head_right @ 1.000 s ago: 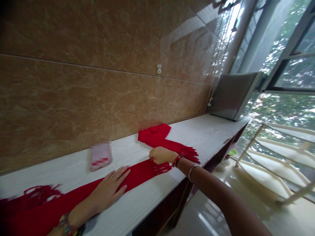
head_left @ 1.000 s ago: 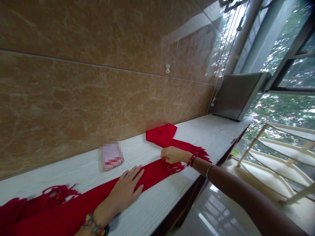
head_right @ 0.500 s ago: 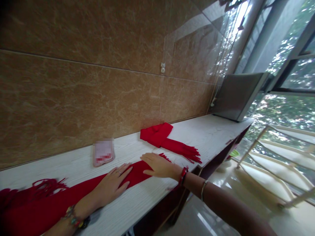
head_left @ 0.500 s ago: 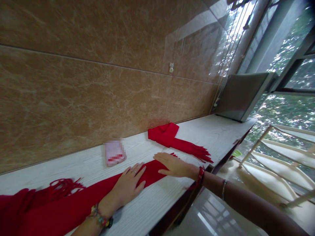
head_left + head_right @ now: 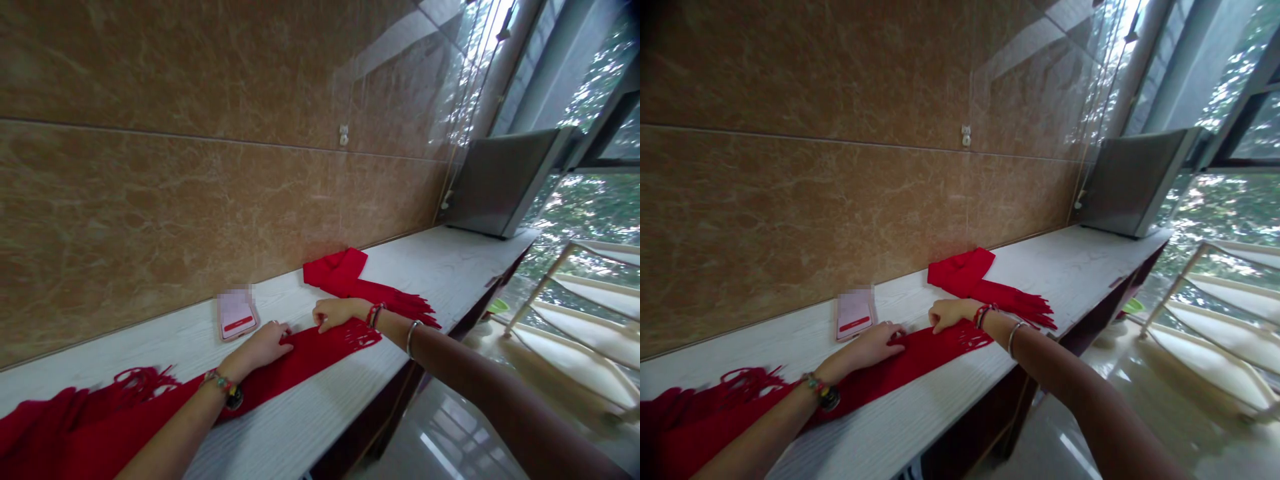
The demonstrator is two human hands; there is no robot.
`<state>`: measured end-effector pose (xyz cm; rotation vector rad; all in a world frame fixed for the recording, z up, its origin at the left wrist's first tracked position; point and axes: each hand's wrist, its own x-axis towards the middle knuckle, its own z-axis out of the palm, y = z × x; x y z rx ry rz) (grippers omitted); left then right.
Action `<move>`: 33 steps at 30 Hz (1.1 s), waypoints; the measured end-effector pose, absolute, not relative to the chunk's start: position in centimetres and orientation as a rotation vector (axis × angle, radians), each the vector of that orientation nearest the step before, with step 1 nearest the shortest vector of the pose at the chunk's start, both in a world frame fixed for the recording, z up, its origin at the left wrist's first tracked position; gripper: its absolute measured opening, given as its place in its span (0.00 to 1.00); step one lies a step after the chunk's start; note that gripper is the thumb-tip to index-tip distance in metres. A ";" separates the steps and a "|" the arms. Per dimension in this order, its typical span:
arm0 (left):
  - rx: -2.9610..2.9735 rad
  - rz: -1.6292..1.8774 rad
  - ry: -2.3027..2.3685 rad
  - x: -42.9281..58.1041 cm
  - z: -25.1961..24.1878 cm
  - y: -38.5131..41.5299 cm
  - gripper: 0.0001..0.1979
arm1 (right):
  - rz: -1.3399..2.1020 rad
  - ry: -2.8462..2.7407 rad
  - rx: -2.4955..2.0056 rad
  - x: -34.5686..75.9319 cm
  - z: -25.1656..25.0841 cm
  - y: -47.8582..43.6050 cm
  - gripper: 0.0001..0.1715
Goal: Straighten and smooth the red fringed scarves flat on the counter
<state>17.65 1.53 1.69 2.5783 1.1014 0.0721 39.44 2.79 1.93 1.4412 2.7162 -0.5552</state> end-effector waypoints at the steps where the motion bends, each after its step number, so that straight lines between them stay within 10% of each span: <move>1: 2.531 0.030 1.098 17.7 1.9 1.9 0.16 | -0.587 2.723 1.432 39.5 1.8 2.8 0.10; 13: 2.409 0.009 0.923 17.2 2.1 2.9 0.14 | -0.877 2.674 1.288 42.1 2.1 2.3 0.12; 33: 2.500 0.505 0.941 31.5 3.0 8.2 0.10 | -0.174 2.391 1.870 54.8 12.2 3.3 0.12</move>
